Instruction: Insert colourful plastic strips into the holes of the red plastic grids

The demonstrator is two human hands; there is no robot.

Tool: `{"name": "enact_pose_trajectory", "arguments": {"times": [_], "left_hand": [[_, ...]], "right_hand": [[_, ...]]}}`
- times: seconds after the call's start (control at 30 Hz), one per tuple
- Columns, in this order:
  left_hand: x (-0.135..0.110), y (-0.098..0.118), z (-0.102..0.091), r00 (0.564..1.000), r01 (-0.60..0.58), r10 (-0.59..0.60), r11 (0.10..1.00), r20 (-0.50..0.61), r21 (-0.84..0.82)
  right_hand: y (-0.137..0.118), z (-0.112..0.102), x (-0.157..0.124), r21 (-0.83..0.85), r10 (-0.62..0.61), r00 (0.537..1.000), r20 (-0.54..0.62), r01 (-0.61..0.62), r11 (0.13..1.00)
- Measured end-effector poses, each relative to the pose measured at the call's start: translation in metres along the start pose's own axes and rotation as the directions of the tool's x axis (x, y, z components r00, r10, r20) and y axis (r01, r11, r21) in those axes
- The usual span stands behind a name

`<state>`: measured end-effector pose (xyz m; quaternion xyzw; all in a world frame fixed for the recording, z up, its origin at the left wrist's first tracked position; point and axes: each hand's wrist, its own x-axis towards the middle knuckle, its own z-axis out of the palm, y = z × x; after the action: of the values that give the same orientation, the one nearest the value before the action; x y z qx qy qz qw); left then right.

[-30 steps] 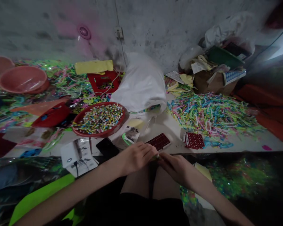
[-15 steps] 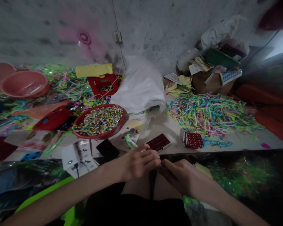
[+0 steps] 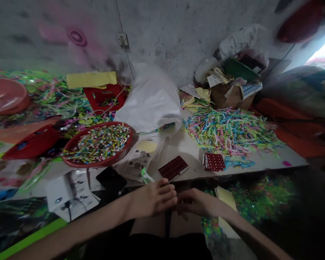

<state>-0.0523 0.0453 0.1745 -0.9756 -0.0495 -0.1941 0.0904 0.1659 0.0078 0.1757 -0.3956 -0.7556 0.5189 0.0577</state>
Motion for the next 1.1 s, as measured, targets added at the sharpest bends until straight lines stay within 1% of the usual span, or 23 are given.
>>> {"name": "enact_pose_trajectory", "arguments": {"times": [0.07,0.1,0.13,0.17,0.2,0.23,0.27,0.3,0.33,0.37,0.4,0.43,0.47,0.53,0.6,0.67,0.73,0.8,0.93,1.1], "left_hand": [[-0.001,-0.001,0.014,1.000,0.029,-0.029,0.999,-0.008,0.026],[-0.001,-0.002,0.023,0.998,0.070,-0.070,0.997,-0.002,0.036],[-0.002,-0.004,0.033,0.992,0.130,-0.130,0.991,0.005,0.040],[-0.003,-0.006,0.046,0.978,0.206,-0.206,0.978,0.009,0.035],[-0.004,-0.010,0.062,0.957,0.290,-0.290,0.957,-0.002,0.021],[-0.006,-0.014,0.081,0.924,0.382,-0.382,0.924,-0.018,-0.006],[-0.008,-0.018,0.103,0.890,0.453,-0.454,0.891,-0.042,-0.041],[-0.010,-0.023,0.127,0.852,0.516,-0.520,0.854,-0.063,-0.069],[-0.012,-0.029,0.152,0.822,0.566,-0.570,0.820,-0.023,-0.088],[-0.015,-0.034,0.177,0.805,0.592,-0.593,0.800,0.020,-0.098],[-0.016,-0.039,0.200,0.800,0.599,-0.597,0.793,0.061,-0.108],[-0.018,-0.043,0.220,0.803,0.596,-0.587,0.794,0.102,-0.117],[-0.019,-0.046,0.237,0.800,0.599,-0.586,0.791,0.127,-0.123],[-0.021,-0.049,0.259,0.794,0.606,-0.589,0.785,0.151,-0.131],[-0.023,-0.049,0.268,0.793,0.609,-0.590,0.781,0.153,-0.139],[-0.025,-0.048,0.270,0.797,0.604,-0.584,0.783,0.156,-0.149],[-0.025,-0.048,0.269,0.797,0.602,-0.581,0.783,0.164,-0.156],[-0.026,-0.047,0.268,0.795,0.605,-0.582,0.781,0.172,-0.157],[-0.025,-0.047,0.269,0.789,0.612,-0.584,0.774,0.190,-0.161],[-0.024,-0.047,0.268,0.785,0.616,-0.578,0.767,0.221,-0.183]], "right_hand": [[0.030,0.003,0.014,0.146,0.041,0.994,0.097,-0.055,0.988],[0.048,0.003,0.023,0.206,0.065,0.991,0.121,-0.089,0.975],[0.066,0.003,0.034,0.262,0.079,0.990,0.116,-0.107,0.959],[0.086,0.000,0.047,0.297,0.086,0.994,0.062,-0.101,0.950],[0.106,-0.005,0.060,0.317,0.123,0.989,-0.088,-0.089,0.944],[0.125,-0.013,0.075,0.313,0.155,0.957,-0.245,-0.073,0.947],[0.144,-0.024,0.091,0.321,0.182,0.909,-0.375,-0.057,0.945],[0.162,-0.036,0.106,0.349,0.219,0.861,-0.459,-0.052,0.936],[0.177,-0.048,0.121,0.376,0.255,0.807,-0.533,-0.044,0.926],[0.191,-0.059,0.134,0.391,0.280,0.744,-0.607,-0.027,0.920],[0.203,-0.069,0.146,0.398,0.303,0.688,-0.660,-0.022,0.917],[0.213,-0.076,0.157,0.398,0.318,0.644,-0.696,-0.023,0.917],[0.221,-0.081,0.165,0.392,0.327,0.614,-0.718,-0.031,0.919],[0.232,-0.083,0.176,0.373,0.341,0.593,-0.729,-0.073,0.925],[0.238,-0.080,0.181,0.352,0.359,0.570,-0.739,-0.129,0.927],[0.241,-0.077,0.181,0.332,0.374,0.549,-0.747,-0.179,0.926],[0.243,-0.076,0.180,0.313,0.372,0.550,-0.748,-0.202,0.928],[0.245,-0.077,0.179,0.292,0.358,0.581,-0.731,-0.208,0.934],[0.245,-0.082,0.177,0.218,0.318,0.661,-0.680,-0.231,0.948],[0.238,-0.091,0.178,0.080,0.302,0.738,-0.603,-0.320,0.944]]}}
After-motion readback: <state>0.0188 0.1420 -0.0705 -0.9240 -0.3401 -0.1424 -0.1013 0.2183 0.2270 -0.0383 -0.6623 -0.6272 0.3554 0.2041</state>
